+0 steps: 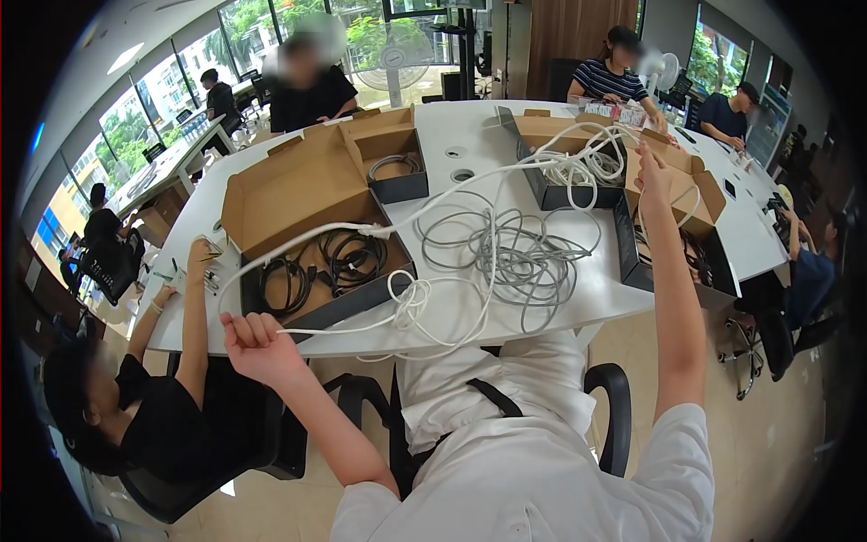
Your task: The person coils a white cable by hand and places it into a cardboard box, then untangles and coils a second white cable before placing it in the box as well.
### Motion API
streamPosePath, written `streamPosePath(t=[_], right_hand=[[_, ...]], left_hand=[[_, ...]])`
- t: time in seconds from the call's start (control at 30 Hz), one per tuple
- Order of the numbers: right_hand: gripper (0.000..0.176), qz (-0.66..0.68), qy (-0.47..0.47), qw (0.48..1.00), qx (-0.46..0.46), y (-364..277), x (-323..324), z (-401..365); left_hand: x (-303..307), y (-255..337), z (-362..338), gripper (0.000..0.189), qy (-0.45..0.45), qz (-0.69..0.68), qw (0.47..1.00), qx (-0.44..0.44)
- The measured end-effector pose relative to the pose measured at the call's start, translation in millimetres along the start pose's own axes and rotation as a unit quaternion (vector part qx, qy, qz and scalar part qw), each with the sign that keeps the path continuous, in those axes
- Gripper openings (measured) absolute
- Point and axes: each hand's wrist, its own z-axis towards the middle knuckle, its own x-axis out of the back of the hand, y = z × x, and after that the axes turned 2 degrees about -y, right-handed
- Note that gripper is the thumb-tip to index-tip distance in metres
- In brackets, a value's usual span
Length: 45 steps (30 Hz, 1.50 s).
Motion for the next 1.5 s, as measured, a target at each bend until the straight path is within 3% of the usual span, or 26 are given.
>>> streamPosePath(t=[0.1, 0.2, 0.27, 0.33, 0.43, 0.53, 0.57, 0.67, 0.77, 0.87, 0.97, 1.1, 1.23, 1.3, 1.37, 1.4, 1.43, 1.47, 1.5], right_hand=[[0.024, 0.005, -0.135, 0.991, -0.009, -23, -22, -29], [0.023, -0.047, -0.352, 0.934, 0.029, -46, -38, -54], [0.019, -0.195, -0.439, 0.876, 0.054, -78, -47, -88], [0.017, -0.240, -0.611, 0.753, 0.047, -91, -44, -91], [0.014, -0.238, -0.688, 0.681, 0.070, -114, -40, -112], [0.015, -0.259, -0.576, 0.764, 0.135, -129, -23, -112], [0.016, -0.258, -0.494, 0.824, 0.101, -129, -15, -110], [0.020, -0.157, -0.394, 0.893, 0.152, -121, 4, -81], [0.022, 0.050, -0.253, 0.957, 0.133, -115, 8, -64], [0.025, 0.119, -0.124, 0.973, 0.155, -119, 26, -36], [0.025, 0.180, -0.012, 0.978, 0.103, -135, 25, -33], [0.026, 0.198, -0.018, 0.973, 0.117, -112, 23, 10], [0.024, 0.005, -0.046, 0.990, 0.134, -92, -27, -1], [0.023, -0.145, -0.064, 0.945, 0.288, -56, -56, -6], [0.023, -0.286, -0.119, 0.868, 0.389, -33, -76, -36], [0.020, -0.386, -0.153, 0.804, 0.425, 0, -79, -27], [0.021, -0.489, -0.265, 0.710, 0.432, -3, -85, -60], [0.024, -0.705, -0.312, 0.543, 0.333, 10, -101, -74], [0.032, -0.702, -0.393, 0.493, 0.330, 26, -98, -90]], left_hand=[[-21, -13, -10, 0.022, -0.097, 0.011, 0.993, 0.072], [-33, -33, -22, 0.029, -0.064, 0.083, 0.981, 0.160], [-37, -43, -25, 0.034, -0.062, 0.089, 0.980, 0.169], [-37, -46, -24, 0.035, -0.063, 0.091, 0.980, 0.166], [-26, -40, -15, 0.038, -0.030, 0.070, 0.992, 0.105], [-10, -28, -10, 0.038, 0.031, 0.103, 0.993, 0.043], [-6, -25, -9, 0.038, 0.047, 0.124, 0.991, 0.026], [-14, -30, -15, 0.038, 0.083, 0.209, 0.974, 0.027], [-12, -31, -18, 0.034, 0.086, 0.225, 0.970, -0.022], [-5, -24, -14, 0.034, 0.145, 0.221, 0.960, -0.096], [-8, -15, -12, 0.030, 0.199, 0.226, 0.942, -0.147], [-1, -12, -10, 0.021, 0.191, 0.194, 0.950, -0.151], [11, -16, -14, 0.013, 0.143, 0.132, 0.978, -0.081], [1, -24, -23, 0.005, 0.107, 0.115, 0.986, -0.055], [-5, -29, -30, 0.003, 0.063, 0.092, 0.993, -0.028], [-7, -32, -34, 0.004, 0.043, 0.081, 0.996, -0.014], [-10, -34, -38, 0.005, 0.036, 0.073, 0.997, -0.004], [-13, -36, -40, 0.006, 0.029, 0.065, 0.997, 0.005], [-16, -36, -42, 0.007, 0.021, 0.059, 0.998, 0.012]])
